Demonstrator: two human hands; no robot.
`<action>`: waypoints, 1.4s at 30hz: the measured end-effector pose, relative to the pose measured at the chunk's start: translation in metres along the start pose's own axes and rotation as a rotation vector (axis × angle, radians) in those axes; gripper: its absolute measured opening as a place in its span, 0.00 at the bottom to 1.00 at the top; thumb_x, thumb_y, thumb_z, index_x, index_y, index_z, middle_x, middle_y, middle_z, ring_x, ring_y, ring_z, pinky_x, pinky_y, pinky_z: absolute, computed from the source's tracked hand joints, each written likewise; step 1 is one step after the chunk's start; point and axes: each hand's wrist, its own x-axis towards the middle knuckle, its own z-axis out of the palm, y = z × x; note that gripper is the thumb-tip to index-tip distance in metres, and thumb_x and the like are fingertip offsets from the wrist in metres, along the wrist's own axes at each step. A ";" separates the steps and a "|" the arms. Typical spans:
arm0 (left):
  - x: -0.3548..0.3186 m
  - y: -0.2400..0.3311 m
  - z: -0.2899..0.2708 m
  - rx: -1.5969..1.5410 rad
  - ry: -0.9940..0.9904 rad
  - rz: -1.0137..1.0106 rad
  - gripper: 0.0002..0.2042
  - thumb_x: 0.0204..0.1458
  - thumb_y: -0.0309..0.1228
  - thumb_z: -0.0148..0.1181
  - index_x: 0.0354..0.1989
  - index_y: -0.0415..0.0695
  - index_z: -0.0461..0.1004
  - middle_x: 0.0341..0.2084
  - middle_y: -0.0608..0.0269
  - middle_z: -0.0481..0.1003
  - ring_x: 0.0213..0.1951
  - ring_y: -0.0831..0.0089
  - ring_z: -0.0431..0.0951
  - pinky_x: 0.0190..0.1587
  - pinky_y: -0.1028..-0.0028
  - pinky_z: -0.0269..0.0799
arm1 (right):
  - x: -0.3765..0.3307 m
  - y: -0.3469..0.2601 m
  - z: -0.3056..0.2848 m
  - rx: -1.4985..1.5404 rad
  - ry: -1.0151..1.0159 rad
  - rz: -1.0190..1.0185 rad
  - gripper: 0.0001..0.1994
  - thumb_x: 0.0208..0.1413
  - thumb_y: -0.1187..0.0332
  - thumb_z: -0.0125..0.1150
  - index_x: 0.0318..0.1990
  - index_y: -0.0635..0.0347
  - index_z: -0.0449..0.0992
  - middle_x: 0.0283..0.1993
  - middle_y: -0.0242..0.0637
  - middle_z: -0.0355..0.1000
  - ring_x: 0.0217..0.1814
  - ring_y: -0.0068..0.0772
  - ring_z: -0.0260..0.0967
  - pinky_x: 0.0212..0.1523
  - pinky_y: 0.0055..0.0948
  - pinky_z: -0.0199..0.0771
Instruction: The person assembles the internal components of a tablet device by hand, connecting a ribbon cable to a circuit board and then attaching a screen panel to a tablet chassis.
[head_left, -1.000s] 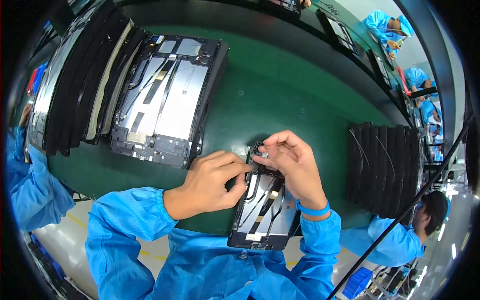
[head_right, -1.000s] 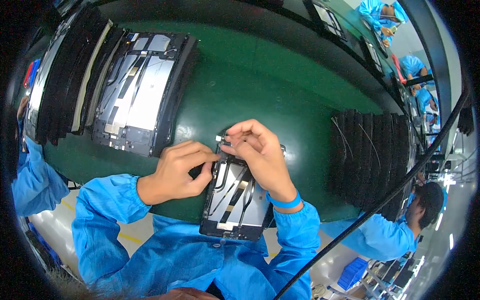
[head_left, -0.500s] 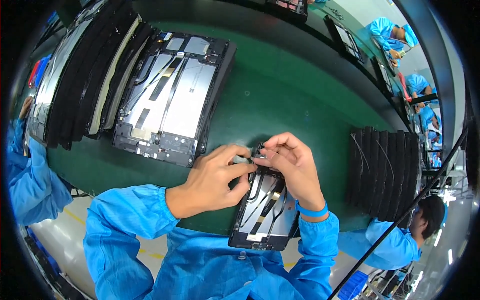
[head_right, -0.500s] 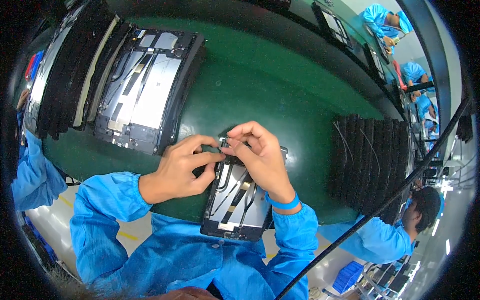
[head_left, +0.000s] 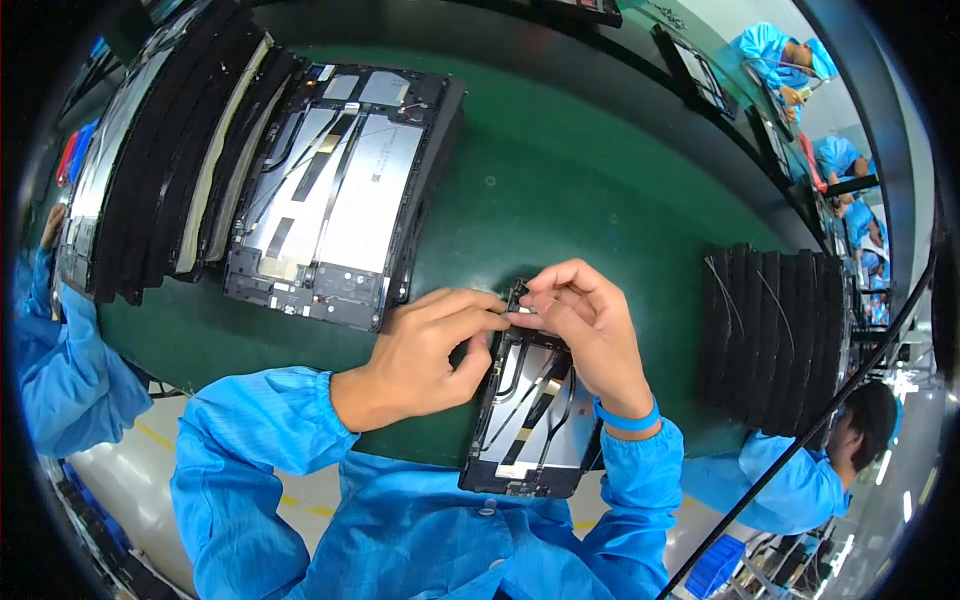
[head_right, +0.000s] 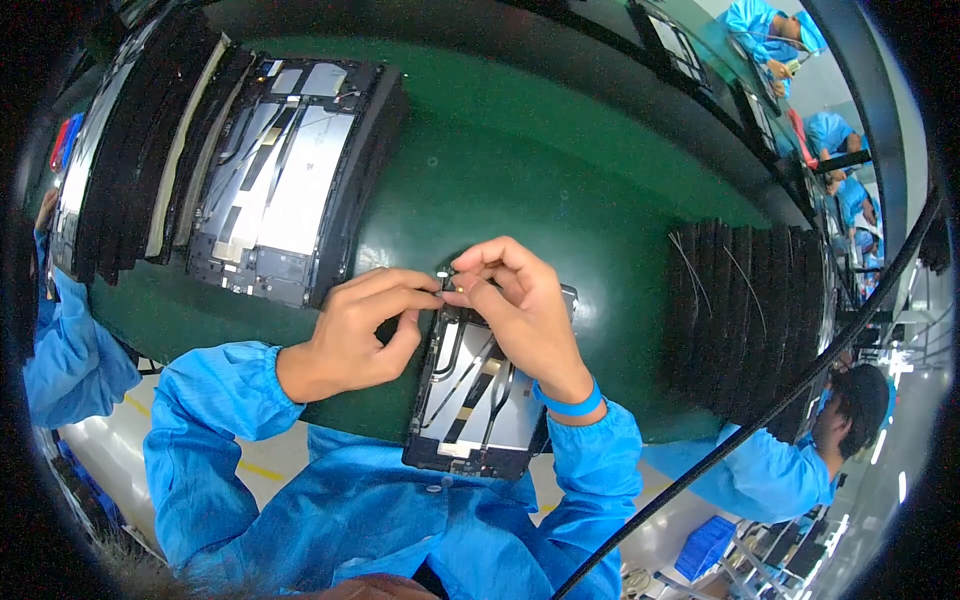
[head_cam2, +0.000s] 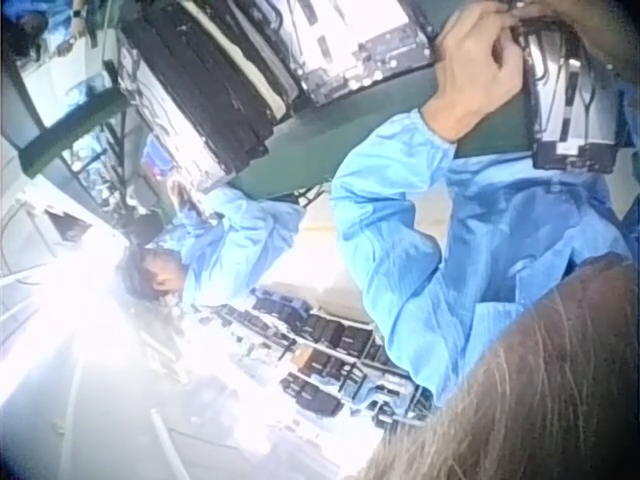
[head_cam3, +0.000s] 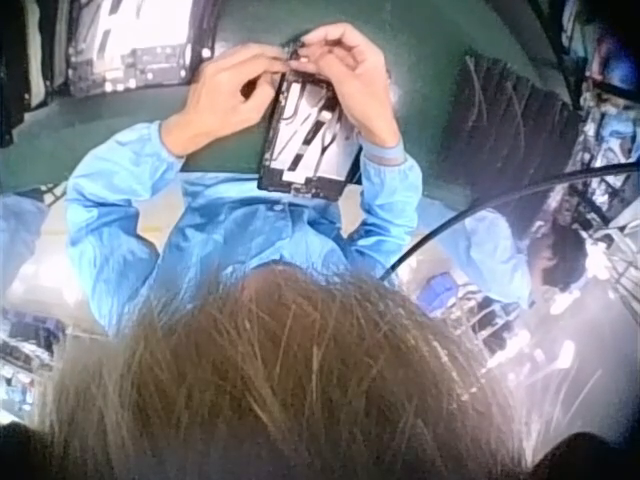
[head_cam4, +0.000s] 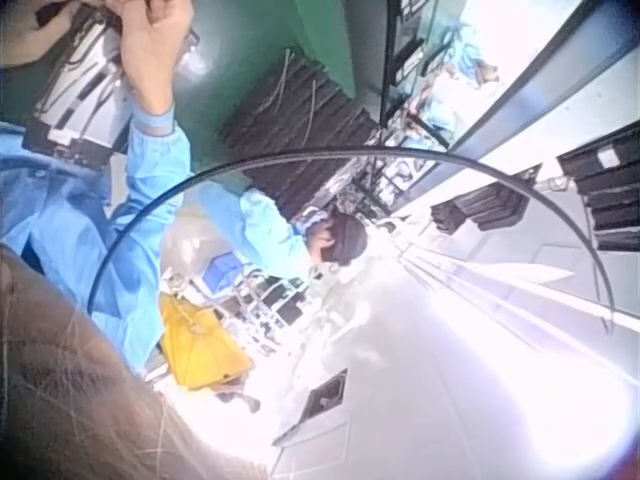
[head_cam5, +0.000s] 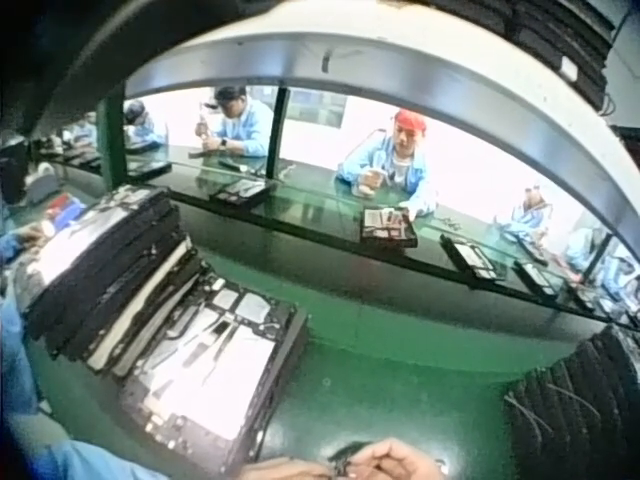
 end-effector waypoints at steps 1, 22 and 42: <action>-0.001 0.000 -0.001 -0.009 -0.003 -0.013 0.13 0.53 0.14 0.64 0.45 0.38 0.87 0.49 0.48 0.87 0.48 0.49 0.89 0.52 0.59 0.86 | 0.000 -0.001 0.002 -0.002 0.003 0.002 0.07 0.75 0.80 0.59 0.55 0.67 0.77 0.52 0.35 0.75 0.56 0.23 0.77 0.64 0.39 0.90; 0.000 0.002 -0.007 -0.184 -0.021 0.049 0.15 0.49 0.14 0.62 0.43 0.37 0.89 0.42 0.53 0.88 0.39 0.55 0.88 0.44 0.62 0.84 | -0.005 -0.005 0.007 -0.060 -0.043 -0.019 0.26 0.65 0.82 0.75 0.68 0.65 0.73 0.49 0.37 0.79 0.55 0.25 0.81 0.55 0.27 0.86; -0.003 -0.015 -0.030 0.069 -0.384 0.614 0.18 0.34 0.28 0.68 0.39 0.44 0.89 0.39 0.65 0.85 0.28 0.70 0.76 0.26 0.70 0.71 | -0.003 0.006 0.001 -0.735 0.191 -0.529 0.10 0.55 0.90 0.66 0.37 0.64 0.84 0.37 0.40 0.80 0.38 0.35 0.80 0.39 0.32 0.79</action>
